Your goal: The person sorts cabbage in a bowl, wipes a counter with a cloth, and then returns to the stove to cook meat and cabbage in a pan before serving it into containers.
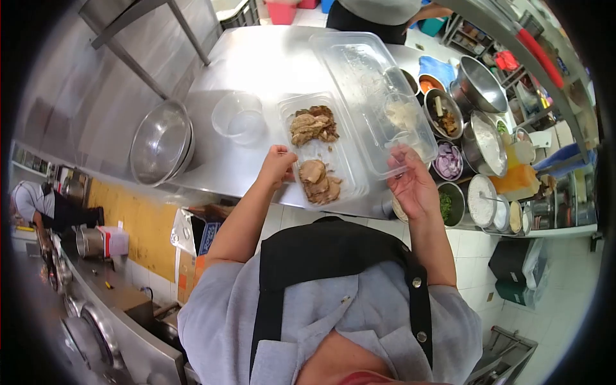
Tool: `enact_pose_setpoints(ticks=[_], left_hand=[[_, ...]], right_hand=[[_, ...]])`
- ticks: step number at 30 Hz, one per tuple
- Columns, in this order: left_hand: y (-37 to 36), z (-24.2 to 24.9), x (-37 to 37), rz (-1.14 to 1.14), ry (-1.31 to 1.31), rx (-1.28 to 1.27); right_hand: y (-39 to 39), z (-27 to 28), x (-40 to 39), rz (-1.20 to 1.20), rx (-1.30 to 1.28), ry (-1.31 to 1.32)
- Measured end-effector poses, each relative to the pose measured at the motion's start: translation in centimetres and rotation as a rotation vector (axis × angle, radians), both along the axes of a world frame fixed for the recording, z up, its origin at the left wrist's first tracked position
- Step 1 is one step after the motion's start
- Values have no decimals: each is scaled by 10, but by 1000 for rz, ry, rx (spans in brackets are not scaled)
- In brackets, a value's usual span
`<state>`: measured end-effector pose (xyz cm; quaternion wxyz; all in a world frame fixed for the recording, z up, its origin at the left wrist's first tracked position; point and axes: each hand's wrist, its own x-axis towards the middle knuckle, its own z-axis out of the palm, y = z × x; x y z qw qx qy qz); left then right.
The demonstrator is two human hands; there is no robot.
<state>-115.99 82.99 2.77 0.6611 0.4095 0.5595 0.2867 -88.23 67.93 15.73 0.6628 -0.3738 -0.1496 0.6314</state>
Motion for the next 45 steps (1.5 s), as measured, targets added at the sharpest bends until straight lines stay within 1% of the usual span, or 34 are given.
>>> enact_pose_setpoints(ticks=[1, 3, 4, 7, 10, 13, 16, 19, 22, 23, 26, 30, 32, 34, 37, 40, 42, 43, 45], left_hand=[[-11, 4, -10, 4, 62, 33], [-26, -24, -25, 2, 303, 229], [-34, -25, -28, -2, 423, 330], [-70, -27, -29, -136, 753, 461], [-83, -34, -37, -66, 384, 143], [-112, -46, -39, 132, 38, 94], [-152, 1, -17, 290, -97, 55], [-173, 7, -6, 242, -110, 170], [-185, 16, -3, 225, 49, 120], [-188, 19, -6, 175, 32, 178], [-205, 42, -19, 161, -1, 227], [-227, 48, -76, 221, 1, 178], [-242, 71, -93, 410, 11, 74], [-248, 89, -114, 430, -37, 82], [-244, 123, -125, 405, 36, 165], [-233, 142, -137, 367, -8, 214], [-219, 149, -150, 256, 9, 225], [-214, 158, -144, 209, -1, 238], [-201, 169, -138, 100, -6, 260]], right_hand=[[0, 0, -4, 16, -14, -1], [0, -6, -12, 63, -29, 7], [1, -10, -15, 89, -27, 15], [2, -15, -23, 153, -33, 37], [-2, -13, -26, 222, -27, 51], [-9, -11, -18, 278, -8, 47], [-14, -11, -9, 314, 24, 55], [-23, -15, -5, 367, 37, 82], [-26, -24, -8, 391, 35, 148], [-25, -28, -10, 386, 37, 172], [-20, -39, -16, 342, -17, 276], [-11, -55, -26, 271, -115, 342], [-10, -61, -35, 251, -150, 296], [-9, -74, -45, 233, -174, 264], [-9, -98, -65, 231, -178, 264], [-3, -145, -82, 257, -202, 233], [-3, -153, -88, 283, -374, 272], [-5, -155, -88, 291, -462, 291], [-21, -148, -88, 408, -468, 203]])
